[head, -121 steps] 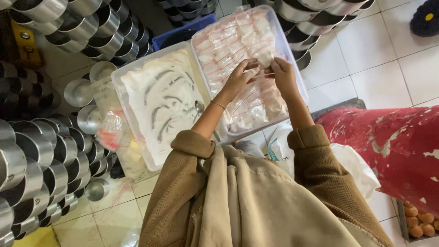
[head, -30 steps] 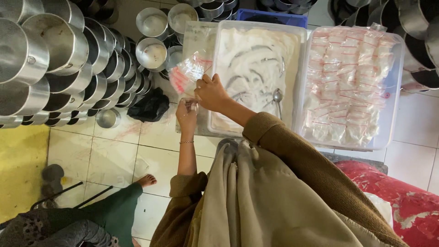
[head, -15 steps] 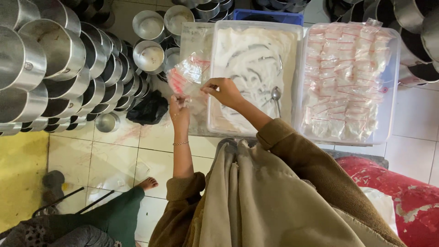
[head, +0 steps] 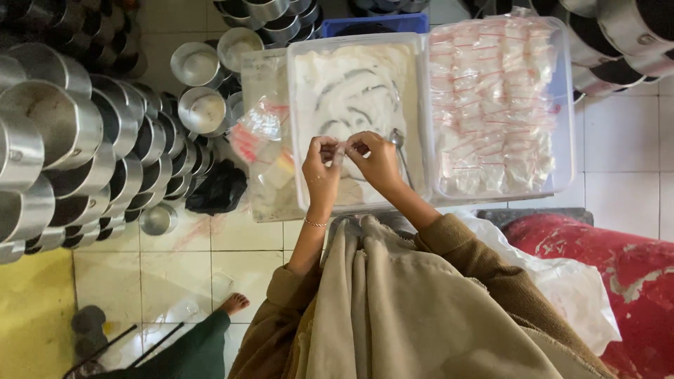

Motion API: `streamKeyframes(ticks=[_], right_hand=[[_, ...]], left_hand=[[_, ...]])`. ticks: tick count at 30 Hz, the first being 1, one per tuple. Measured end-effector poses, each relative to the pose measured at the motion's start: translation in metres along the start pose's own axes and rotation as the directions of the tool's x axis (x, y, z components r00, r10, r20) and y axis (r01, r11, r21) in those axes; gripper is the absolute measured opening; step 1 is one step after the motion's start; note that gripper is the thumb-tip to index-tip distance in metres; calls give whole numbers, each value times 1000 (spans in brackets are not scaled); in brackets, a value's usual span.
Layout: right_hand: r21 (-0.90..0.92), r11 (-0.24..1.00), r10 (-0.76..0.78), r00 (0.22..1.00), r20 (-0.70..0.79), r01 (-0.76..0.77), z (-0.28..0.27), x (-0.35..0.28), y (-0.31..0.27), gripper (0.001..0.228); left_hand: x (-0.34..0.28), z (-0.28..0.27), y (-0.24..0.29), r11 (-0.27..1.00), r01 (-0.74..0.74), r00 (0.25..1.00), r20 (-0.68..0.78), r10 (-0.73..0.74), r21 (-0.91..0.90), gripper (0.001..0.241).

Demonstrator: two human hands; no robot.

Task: Portioning white powder from a large container into small plastic bags using a spoon.

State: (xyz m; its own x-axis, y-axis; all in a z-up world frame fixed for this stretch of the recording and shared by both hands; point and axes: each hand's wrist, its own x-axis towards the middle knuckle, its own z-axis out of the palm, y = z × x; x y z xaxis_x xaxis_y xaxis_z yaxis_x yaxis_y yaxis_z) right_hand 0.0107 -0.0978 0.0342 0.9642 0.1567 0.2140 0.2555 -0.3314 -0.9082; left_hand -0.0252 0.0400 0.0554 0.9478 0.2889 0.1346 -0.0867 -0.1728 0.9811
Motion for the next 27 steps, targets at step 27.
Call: streamKeyframes(ticks=[27], right_hand=[[-134, 986, -106, 994, -10, 104, -69, -46, -11, 15]], left_hand=[[-28, 53, -63, 923, 272, 951, 219, -216, -271, 10]])
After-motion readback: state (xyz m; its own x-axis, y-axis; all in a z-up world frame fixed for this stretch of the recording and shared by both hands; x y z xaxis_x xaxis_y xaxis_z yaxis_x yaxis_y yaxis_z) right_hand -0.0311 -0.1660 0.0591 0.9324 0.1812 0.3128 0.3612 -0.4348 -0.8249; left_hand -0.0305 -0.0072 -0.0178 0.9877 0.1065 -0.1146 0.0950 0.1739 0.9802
